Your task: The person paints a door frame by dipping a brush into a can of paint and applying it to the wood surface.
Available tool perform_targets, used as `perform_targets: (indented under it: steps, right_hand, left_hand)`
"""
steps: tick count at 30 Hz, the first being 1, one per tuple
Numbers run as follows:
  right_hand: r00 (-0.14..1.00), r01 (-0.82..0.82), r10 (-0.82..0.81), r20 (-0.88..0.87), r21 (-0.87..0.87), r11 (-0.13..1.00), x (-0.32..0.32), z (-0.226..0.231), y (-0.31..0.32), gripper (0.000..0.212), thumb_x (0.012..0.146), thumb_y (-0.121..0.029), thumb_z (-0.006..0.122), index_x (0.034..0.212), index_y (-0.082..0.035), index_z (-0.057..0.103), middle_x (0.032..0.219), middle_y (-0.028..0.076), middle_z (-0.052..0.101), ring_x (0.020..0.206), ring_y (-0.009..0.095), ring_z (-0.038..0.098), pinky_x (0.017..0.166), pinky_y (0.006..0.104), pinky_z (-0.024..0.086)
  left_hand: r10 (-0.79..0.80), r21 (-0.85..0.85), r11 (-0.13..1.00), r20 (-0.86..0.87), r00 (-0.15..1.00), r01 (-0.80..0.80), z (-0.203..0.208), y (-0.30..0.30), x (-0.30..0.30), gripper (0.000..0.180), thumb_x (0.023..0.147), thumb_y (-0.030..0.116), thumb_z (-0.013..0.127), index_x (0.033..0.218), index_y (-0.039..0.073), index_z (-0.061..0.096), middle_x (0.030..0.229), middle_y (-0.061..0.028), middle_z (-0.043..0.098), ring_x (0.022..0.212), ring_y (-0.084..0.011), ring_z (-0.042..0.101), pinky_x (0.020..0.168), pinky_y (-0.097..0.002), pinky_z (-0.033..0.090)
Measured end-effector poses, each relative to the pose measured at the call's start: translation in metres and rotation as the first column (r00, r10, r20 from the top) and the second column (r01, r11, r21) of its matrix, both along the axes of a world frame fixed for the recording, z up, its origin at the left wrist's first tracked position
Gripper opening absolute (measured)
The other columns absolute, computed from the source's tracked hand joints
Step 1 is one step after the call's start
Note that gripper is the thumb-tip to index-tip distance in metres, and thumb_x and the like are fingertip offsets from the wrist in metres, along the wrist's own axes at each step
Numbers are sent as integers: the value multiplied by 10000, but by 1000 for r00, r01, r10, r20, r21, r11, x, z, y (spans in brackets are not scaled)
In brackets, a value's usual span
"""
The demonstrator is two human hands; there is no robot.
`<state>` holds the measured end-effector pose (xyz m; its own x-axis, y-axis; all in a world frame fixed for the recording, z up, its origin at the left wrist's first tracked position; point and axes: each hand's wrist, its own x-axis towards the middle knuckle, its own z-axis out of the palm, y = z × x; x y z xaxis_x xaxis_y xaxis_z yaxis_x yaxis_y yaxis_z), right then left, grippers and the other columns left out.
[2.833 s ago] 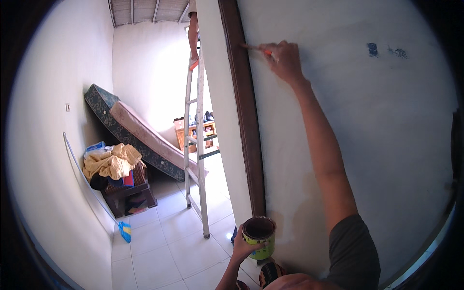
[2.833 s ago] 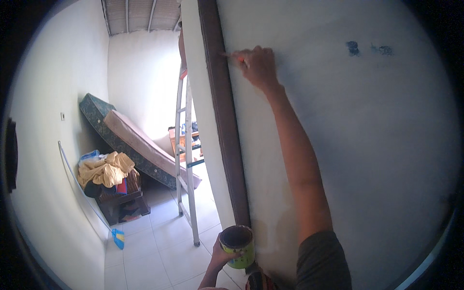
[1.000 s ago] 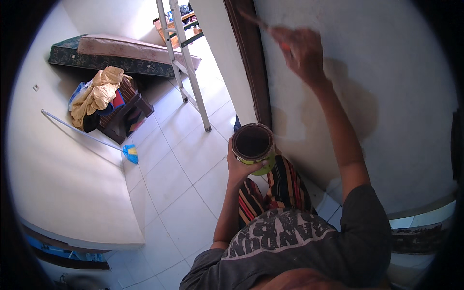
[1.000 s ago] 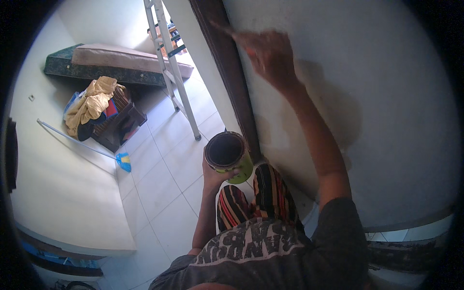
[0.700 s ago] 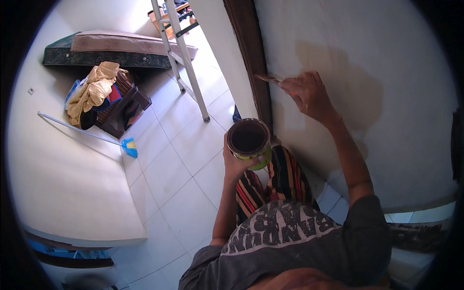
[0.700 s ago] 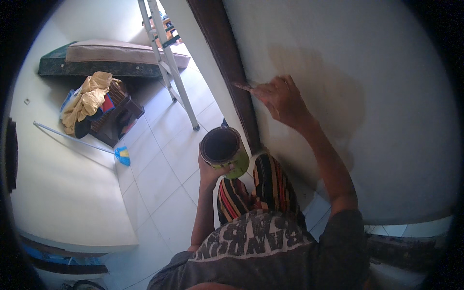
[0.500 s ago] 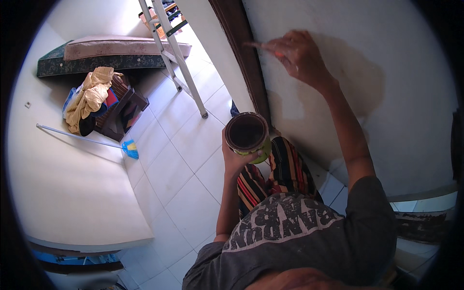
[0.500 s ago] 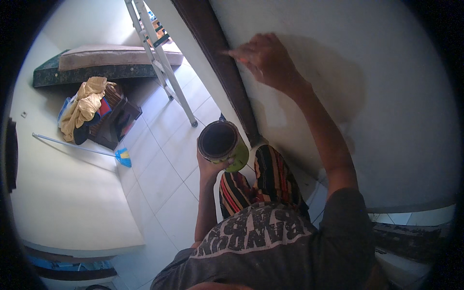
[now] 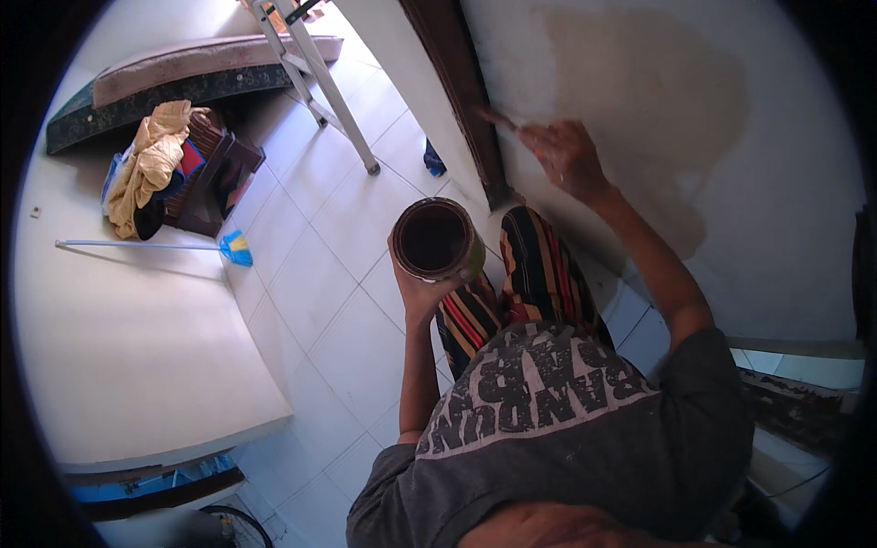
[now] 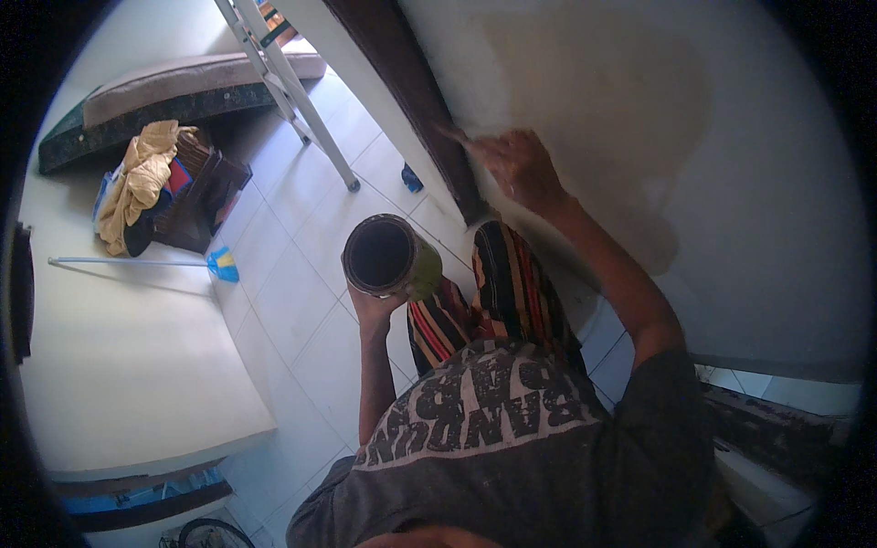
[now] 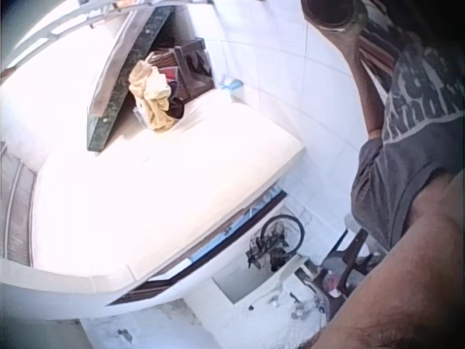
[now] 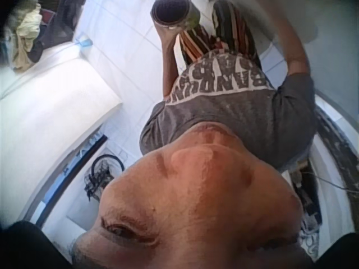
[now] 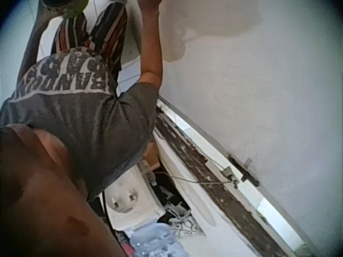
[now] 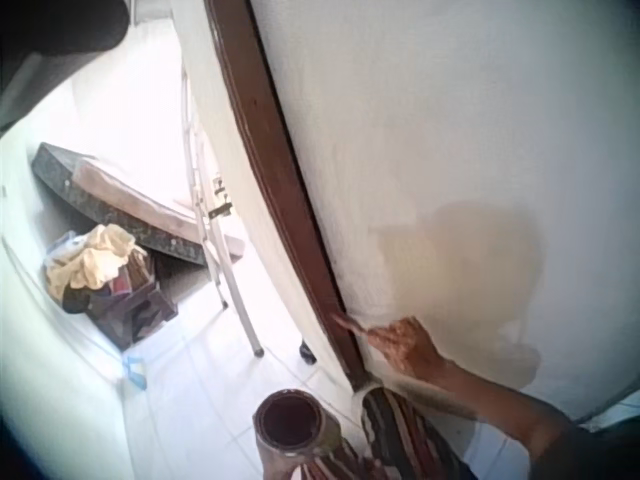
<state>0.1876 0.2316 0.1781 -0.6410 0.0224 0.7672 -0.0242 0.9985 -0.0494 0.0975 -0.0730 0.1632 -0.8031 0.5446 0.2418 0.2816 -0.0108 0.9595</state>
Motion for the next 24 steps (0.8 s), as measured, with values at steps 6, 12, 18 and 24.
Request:
perform_targets:
  steps: [6, 12, 18, 24]
  right_hand:
    - [956, -73, 110, 273, -142, 987, 11, -81, -14, 377, 796, -51, 646, 1170, -81, 680, 1105, 43, 682, 920, 231, 563, 873, 367, 408]
    - [962, -43, 70, 264, -106, 993, -12, -83, -7, 384, 824, -50, 603, 1200, -103, 664, 1095, 47, 680, 866, 237, 529, 843, 381, 406]
    - [994, -54, 74, 77, -230, 972, -1, -72, -7, 383, 820, -53, 614, 1197, -101, 667, 1117, 69, 676, 865, 246, 548, 840, 398, 428]
    - [941, -55, 125, 314, -224, 973, 5, -140, -5, 351, 856, -111, 622, 1203, -116, 670, 1048, 68, 684, 941, 252, 559, 902, 404, 408]
  left_hand:
    - [44, -11, 999, 4, 999, -44, -18, -18, 9, 945, 508, 205, 913, 1301, 29, 431, 1218, -95, 571, 1142, -225, 560, 1018, -389, 433]
    - [60, -18, 998, 46, 997, -59, -34, -31, 15, 934, 519, 207, 915, 1300, 25, 436, 1209, -102, 577, 1122, -226, 573, 997, -391, 452]
    - [88, 18, 996, 86, 992, -90, -49, -37, 18, 947, 529, 198, 919, 1322, 16, 434, 1218, -102, 582, 1125, -223, 578, 993, -388, 462]
    - [118, -2, 993, 54, 992, -118, -56, -33, 12, 938, 508, 210, 927, 1296, 16, 457, 1204, -95, 590, 1111, -215, 584, 981, -383, 472]
